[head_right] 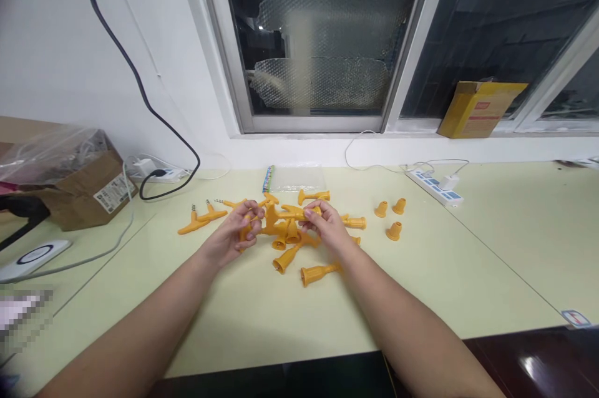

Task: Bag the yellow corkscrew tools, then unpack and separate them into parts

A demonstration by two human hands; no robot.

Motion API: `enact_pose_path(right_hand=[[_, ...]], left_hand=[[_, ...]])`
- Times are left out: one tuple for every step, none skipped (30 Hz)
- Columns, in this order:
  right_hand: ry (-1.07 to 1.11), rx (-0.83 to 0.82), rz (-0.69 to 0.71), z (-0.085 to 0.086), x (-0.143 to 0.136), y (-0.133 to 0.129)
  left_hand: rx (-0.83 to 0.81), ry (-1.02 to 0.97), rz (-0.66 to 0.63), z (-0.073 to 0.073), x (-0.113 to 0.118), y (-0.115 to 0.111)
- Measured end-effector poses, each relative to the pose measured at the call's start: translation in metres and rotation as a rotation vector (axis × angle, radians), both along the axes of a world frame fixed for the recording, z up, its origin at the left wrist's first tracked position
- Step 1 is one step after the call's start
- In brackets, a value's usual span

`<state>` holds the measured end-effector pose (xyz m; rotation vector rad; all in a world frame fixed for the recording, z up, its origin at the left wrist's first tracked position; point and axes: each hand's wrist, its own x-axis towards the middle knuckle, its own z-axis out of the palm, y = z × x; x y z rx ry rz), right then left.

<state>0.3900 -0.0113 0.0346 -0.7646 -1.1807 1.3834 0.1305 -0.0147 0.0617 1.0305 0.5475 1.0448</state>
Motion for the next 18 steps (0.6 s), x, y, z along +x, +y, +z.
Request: enact_pose_path(right_hand=[[0.006,-0.033,0.055,0.000,-0.003,-0.002],[0.003,-0.070,0.109,-0.001,-0.006,-0.004],[-0.007,-0.106,0.161,-0.002,-0.009,-0.006],[-0.021,-0.139,0.208,-0.003,-0.012,-0.008],[-0.031,-0.162,0.245,-0.004,-0.015,-0.009],[-0.037,-0.175,0.273,-0.005,-0.018,-0.010],[-0.037,-0.179,0.289,-0.006,-0.020,-0.011],[-0.037,-0.179,0.298,-0.007,-0.022,-0.012],[-0.041,-0.174,0.297,-0.008,-0.024,-0.012],[-0.055,-0.162,0.288,-0.008,-0.024,-0.013],[-0.084,-0.135,0.267,-0.008,-0.023,-0.012],[-0.130,-0.089,0.227,-0.008,-0.021,-0.012],[-0.196,-0.022,0.163,-0.007,-0.018,-0.010],[-0.286,0.059,0.080,-0.006,-0.014,-0.009],[-0.396,0.143,-0.020,-0.005,-0.008,-0.007],[-0.522,0.219,-0.128,-0.003,-0.002,-0.005],[-0.659,0.279,-0.234,-0.001,0.006,-0.003],[-0.803,0.311,-0.327,0.001,0.014,-0.001]], left_hand=[[0.050,0.038,-0.020,-0.002,0.002,-0.002],[0.098,0.073,-0.043,-0.003,0.003,-0.004],[0.148,0.106,-0.061,-0.004,0.005,-0.006],[0.202,0.146,-0.068,-0.004,0.007,-0.009],[0.260,0.194,-0.066,-0.004,0.009,-0.012],[0.312,0.245,-0.052,-0.003,0.011,-0.014],[0.345,0.291,-0.034,-0.002,0.013,-0.017],[0.351,0.326,-0.018,0.000,0.015,-0.019],[0.332,0.347,-0.009,0.001,0.017,-0.021],[0.293,0.349,-0.005,0.003,0.019,-0.022],[0.241,0.331,-0.001,0.004,0.019,-0.021],[0.182,0.299,0.007,0.005,0.019,-0.020],[0.125,0.257,0.023,0.006,0.018,-0.018],[0.068,0.205,0.049,0.008,0.016,-0.015],[0.009,0.145,0.083,0.009,0.014,-0.011],[-0.052,0.079,0.122,0.009,0.010,-0.007],[-0.109,0.009,0.159,0.010,0.007,-0.002],[-0.161,-0.064,0.194,0.010,0.003,0.002]])
